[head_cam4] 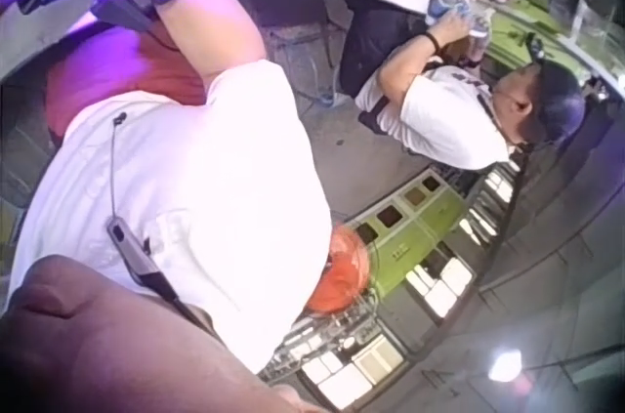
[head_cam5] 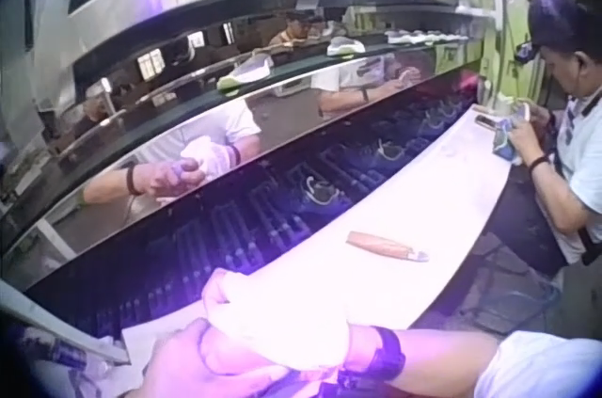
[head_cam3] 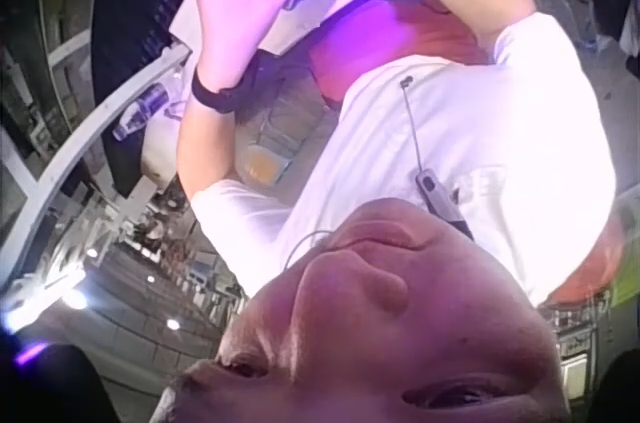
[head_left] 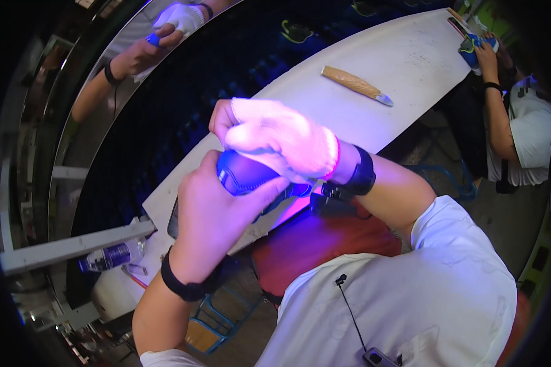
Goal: Assembling shoe components by checking fit and applying soles to uppers on a production line.
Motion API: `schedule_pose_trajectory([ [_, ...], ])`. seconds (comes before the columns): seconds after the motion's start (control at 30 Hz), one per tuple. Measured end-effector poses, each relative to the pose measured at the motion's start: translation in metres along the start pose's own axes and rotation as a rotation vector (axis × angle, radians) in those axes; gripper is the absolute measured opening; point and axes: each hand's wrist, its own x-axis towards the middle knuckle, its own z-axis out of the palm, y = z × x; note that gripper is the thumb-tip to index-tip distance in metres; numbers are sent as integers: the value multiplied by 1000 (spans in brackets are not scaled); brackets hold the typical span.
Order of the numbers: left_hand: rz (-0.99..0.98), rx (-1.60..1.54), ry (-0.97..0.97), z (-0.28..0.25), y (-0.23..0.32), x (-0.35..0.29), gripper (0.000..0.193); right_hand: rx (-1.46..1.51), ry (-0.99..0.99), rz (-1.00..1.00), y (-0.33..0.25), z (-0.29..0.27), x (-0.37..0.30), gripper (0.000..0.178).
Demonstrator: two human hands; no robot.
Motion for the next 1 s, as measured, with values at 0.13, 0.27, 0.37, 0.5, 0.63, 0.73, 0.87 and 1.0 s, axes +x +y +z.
schedule_pose_trajectory([
  [0.13, 204, 377, -49, 8, 27, -12, 74, -169, 68, 171, -26, -6, -27, 20],
  [0.27, 431, 570, -154, 19, 41, -31, 82, -203, 7, -124, -35, -7, -70, 45],
  [0.37, 661, 609, -109, 25, 30, -47, 68, -261, -65, -269, -42, 0, -93, 49],
  [0.5, 815, 596, -264, -4, 9, -51, 52, -576, -147, -179, -72, 26, -113, 61],
  [0.63, 429, 153, -216, -27, -6, -85, 128, -820, -91, -87, -38, 16, -136, 94],
  [0.73, 203, -52, 72, 18, -26, -126, 102, -1059, -150, 92, -9, 22, -127, 102],
  [0.87, 202, -237, 331, 41, -62, -140, 71, -871, -246, -26, 23, 18, -111, 87],
  [1.0, 314, -327, 308, 37, -52, -133, 80, -1030, -327, -257, -12, -9, -89, 60],
])
